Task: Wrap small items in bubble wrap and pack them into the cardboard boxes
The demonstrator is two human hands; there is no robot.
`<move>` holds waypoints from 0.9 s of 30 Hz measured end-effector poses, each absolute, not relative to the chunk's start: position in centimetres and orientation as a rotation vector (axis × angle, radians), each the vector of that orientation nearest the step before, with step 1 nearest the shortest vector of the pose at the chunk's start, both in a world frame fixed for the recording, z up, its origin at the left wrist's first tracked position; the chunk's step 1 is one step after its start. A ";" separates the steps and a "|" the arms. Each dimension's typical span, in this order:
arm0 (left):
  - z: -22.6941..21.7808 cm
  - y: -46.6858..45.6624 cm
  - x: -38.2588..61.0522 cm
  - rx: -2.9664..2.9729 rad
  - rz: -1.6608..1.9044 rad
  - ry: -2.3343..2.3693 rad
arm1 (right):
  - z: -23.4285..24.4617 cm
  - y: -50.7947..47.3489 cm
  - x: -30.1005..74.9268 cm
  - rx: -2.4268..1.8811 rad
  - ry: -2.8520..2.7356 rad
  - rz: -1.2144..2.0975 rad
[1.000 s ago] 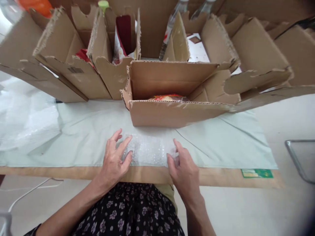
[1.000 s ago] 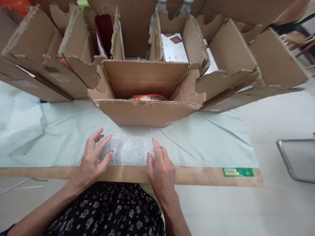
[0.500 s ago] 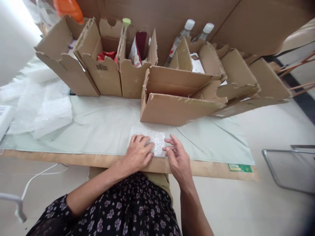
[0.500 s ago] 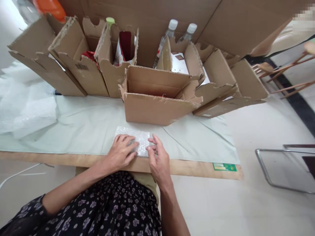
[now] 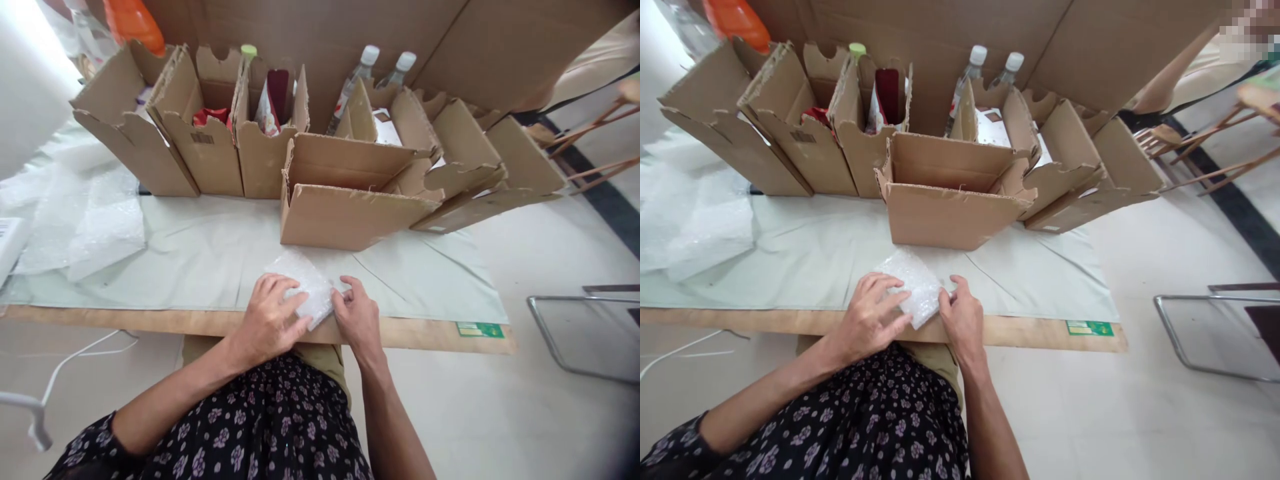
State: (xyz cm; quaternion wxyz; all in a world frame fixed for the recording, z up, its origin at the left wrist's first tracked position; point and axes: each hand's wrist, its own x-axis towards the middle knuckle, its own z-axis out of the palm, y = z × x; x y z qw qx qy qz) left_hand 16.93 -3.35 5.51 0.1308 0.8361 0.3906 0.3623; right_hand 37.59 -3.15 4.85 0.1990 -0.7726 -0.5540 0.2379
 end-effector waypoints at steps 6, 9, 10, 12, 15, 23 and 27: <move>4.0 -5.9 17.6 2.508 0.757 1.042 | 5.3 -7.9 37.6 -2.081 -1.586 0.780; 2.9 -6.1 17.5 2.492 0.834 1.047 | 5.8 -9.3 38.6 -1.927 -1.722 0.613; 2.7 -6.1 17.5 2.464 0.902 1.047 | 5.9 -9.5 38.9 -1.837 -1.810 0.516; 2.6 -6.1 17.4 2.379 1.028 1.042 | 5.7 -9.7 39.4 -1.635 -2.008 0.367; 2.8 -5.9 17.2 2.247 1.121 1.068 | 4.7 -8.9 39.0 -1.482 -2.150 0.370; 2.5 -3.8 16.8 2.332 0.977 1.446 | 3.1 -6.7 37.3 -1.604 -1.887 0.238; 2.5 -3.3 17.2 2.384 0.846 1.520 | 3.7 -7.2 37.5 -1.490 -2.051 0.034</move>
